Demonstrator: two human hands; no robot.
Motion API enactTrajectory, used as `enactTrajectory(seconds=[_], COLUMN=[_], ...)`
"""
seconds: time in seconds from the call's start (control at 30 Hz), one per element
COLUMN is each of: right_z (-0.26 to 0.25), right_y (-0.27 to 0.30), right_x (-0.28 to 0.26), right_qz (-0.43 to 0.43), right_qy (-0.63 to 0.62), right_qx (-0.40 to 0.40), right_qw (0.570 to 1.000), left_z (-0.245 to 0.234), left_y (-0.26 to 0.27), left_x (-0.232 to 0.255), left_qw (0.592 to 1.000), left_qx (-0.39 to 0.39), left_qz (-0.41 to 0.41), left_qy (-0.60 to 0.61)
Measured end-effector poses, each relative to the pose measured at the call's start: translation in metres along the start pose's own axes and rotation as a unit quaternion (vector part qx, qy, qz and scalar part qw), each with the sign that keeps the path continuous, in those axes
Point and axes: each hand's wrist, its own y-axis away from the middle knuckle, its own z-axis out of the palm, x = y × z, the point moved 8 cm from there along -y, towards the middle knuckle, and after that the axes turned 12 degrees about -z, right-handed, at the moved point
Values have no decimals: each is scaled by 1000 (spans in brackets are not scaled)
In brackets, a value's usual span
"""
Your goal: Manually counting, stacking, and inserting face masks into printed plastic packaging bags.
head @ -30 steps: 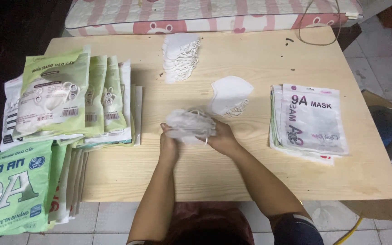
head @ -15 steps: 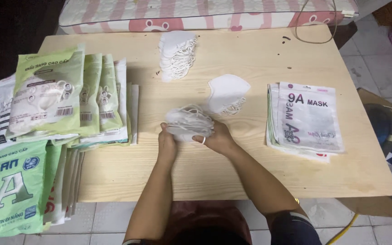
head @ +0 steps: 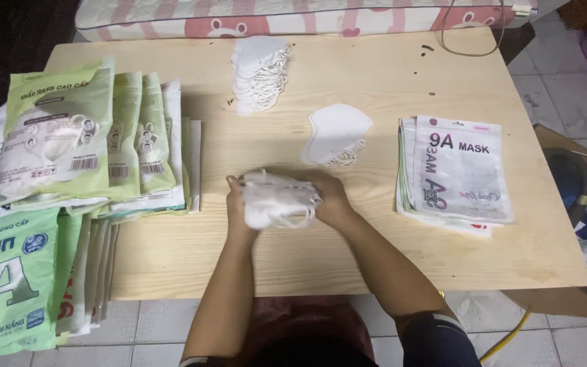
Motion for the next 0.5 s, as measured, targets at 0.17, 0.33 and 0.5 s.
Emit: enactTrajectory(seconds=[0.17,0.33,0.5], right_z=[-35,-38,-61], right_y=[6,2,-8], right_x=[-80,-107,-81], right_qz=[-318,-317,-199], right_qy=[168,215,110], right_qx=[129,122,176], right_qw=[924,916,958], left_z=[13,12,-2], left_y=[-18,-25,-43], left_x=[-23,-34,-42], left_qw=[972,967,967], left_qx=[-189,-230,-238], left_qz=[-131,-105,-60], left_qy=[53,19,65])
